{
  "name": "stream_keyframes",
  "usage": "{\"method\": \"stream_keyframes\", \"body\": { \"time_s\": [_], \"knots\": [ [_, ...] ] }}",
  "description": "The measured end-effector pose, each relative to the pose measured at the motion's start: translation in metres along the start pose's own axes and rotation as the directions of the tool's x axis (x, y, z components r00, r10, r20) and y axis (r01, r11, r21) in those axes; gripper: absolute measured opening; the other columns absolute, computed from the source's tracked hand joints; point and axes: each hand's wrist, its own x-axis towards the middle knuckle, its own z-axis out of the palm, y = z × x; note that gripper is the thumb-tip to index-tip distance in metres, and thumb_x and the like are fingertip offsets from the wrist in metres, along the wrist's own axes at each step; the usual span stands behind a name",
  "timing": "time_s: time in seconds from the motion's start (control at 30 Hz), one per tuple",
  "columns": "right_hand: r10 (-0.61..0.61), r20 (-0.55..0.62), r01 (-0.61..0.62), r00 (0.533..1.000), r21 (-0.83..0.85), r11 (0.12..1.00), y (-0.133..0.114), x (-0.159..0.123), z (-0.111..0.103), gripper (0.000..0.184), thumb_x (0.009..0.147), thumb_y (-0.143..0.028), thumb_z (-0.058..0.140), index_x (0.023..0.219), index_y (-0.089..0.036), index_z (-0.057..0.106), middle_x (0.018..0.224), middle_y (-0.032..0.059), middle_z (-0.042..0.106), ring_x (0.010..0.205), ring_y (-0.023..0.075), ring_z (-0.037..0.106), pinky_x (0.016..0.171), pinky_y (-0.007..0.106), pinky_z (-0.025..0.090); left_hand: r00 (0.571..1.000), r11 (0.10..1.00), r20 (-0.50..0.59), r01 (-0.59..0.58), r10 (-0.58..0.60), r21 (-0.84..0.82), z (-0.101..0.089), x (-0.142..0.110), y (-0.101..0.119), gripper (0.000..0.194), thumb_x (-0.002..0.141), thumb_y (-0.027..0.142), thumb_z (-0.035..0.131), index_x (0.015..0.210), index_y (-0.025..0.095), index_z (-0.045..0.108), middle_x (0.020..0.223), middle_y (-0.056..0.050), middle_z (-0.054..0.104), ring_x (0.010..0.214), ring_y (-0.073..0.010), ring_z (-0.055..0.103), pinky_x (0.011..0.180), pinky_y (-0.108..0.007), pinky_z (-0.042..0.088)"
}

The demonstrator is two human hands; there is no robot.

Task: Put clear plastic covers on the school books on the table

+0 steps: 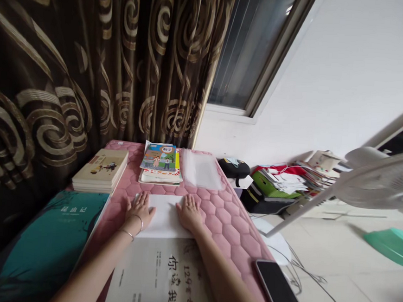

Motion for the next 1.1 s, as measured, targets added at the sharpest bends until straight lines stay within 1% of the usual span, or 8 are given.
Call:
{"method": "stream_keyframes", "body": {
  "time_s": [0.1,0.3,0.37,0.43,0.6,0.7,0.9,1.1],
  "knots": [
    [0.028,-0.007,-0.028,1.000,-0.041,0.999,0.019,-0.002,-0.003,0.067,0.098,-0.047,0.021,0.150,-0.005,0.020,0.157,0.0150,0.015,0.146,0.0230,0.010,0.117,0.046,0.006,0.999,0.999,0.013,0.050,-0.050,0.010,-0.002,-0.002,-0.010,0.067,0.092,0.049,0.022,0.150,0.015,0.024,0.158,-0.011,0.014,0.146,-0.0287,0.014,0.112,-0.065,0.006],
    [0.021,0.007,-0.021,1.000,-0.070,0.997,0.017,-0.001,0.000,0.068,0.097,-0.047,0.021,0.150,-0.003,0.017,0.157,0.0147,0.013,0.146,0.0235,0.008,0.116,0.047,0.005,0.994,0.990,-0.002,0.111,-0.111,0.083,-0.009,-0.006,-0.014,0.060,0.094,0.036,0.017,0.149,0.013,0.026,0.157,-0.011,0.018,0.146,-0.0275,0.014,0.113,-0.064,0.000],
    [0.023,0.002,-0.023,1.000,-0.074,0.997,0.017,-0.001,0.001,0.068,0.097,-0.046,0.022,0.150,-0.004,0.018,0.157,0.0150,0.013,0.146,0.0237,0.008,0.116,0.047,0.006,0.995,0.992,-0.001,0.098,-0.098,0.075,-0.011,-0.007,0.000,0.058,0.093,0.030,0.019,0.148,0.011,0.029,0.156,-0.014,0.021,0.145,-0.0304,0.014,0.111,-0.066,-0.002],
    [0.021,-0.008,-0.022,1.000,-0.079,0.997,0.017,-0.001,0.002,0.067,0.097,-0.046,0.022,0.150,-0.004,0.018,0.157,0.0157,0.014,0.146,0.0237,0.009,0.116,0.047,0.006,0.999,0.999,0.028,-0.026,0.026,0.024,-0.010,-0.007,0.022,0.058,0.092,0.027,0.022,0.148,0.011,0.029,0.155,-0.016,0.023,0.145,-0.0318,0.015,0.111,-0.067,-0.001],
    [0.010,-0.019,-0.011,1.000,-0.095,0.995,0.018,-0.002,0.003,0.067,0.097,-0.046,0.023,0.150,-0.005,0.020,0.157,0.0152,0.015,0.146,0.0237,0.011,0.116,0.047,0.008,0.974,0.976,0.079,-0.206,0.211,-0.066,-0.001,-0.008,0.071,0.062,0.091,0.036,0.027,0.150,0.019,0.023,0.159,-0.003,0.015,0.146,-0.0208,0.015,0.117,-0.049,0.013],
    [0.013,-0.017,-0.015,1.000,-0.099,0.995,0.018,-0.003,0.002,0.068,0.097,-0.046,0.023,0.150,-0.004,0.019,0.157,0.0149,0.014,0.146,0.0236,0.011,0.116,0.046,0.008,0.975,0.978,0.094,-0.193,0.200,-0.078,0.000,-0.008,0.054,0.063,0.091,0.037,0.025,0.150,0.016,0.021,0.159,-0.005,0.012,0.146,-0.0206,0.012,0.117,-0.048,0.012],
    [0.027,0.012,-0.026,1.000,-0.088,0.996,0.016,-0.003,0.000,0.070,0.097,-0.047,0.023,0.150,-0.002,0.016,0.157,0.0140,0.012,0.146,0.0235,0.009,0.117,0.046,0.007,0.993,1.000,0.120,-0.023,0.021,0.016,-0.006,-0.006,-0.023,0.064,0.093,0.038,0.019,0.151,0.012,0.016,0.159,-0.009,0.008,0.146,-0.0236,0.010,0.116,-0.054,0.008],
    [0.001,0.033,0.000,0.999,-0.047,0.999,0.016,-0.006,-0.014,0.064,0.096,-0.040,0.029,0.149,-0.005,0.023,0.157,0.0145,0.016,0.145,0.0261,0.013,0.116,0.047,0.012,0.994,0.999,0.113,-0.001,-0.005,0.053,-0.014,-0.006,-0.024,0.061,0.092,0.035,0.024,0.149,0.016,0.025,0.158,-0.009,0.014,0.146,-0.0260,0.015,0.114,-0.060,0.010]
  ]
}}
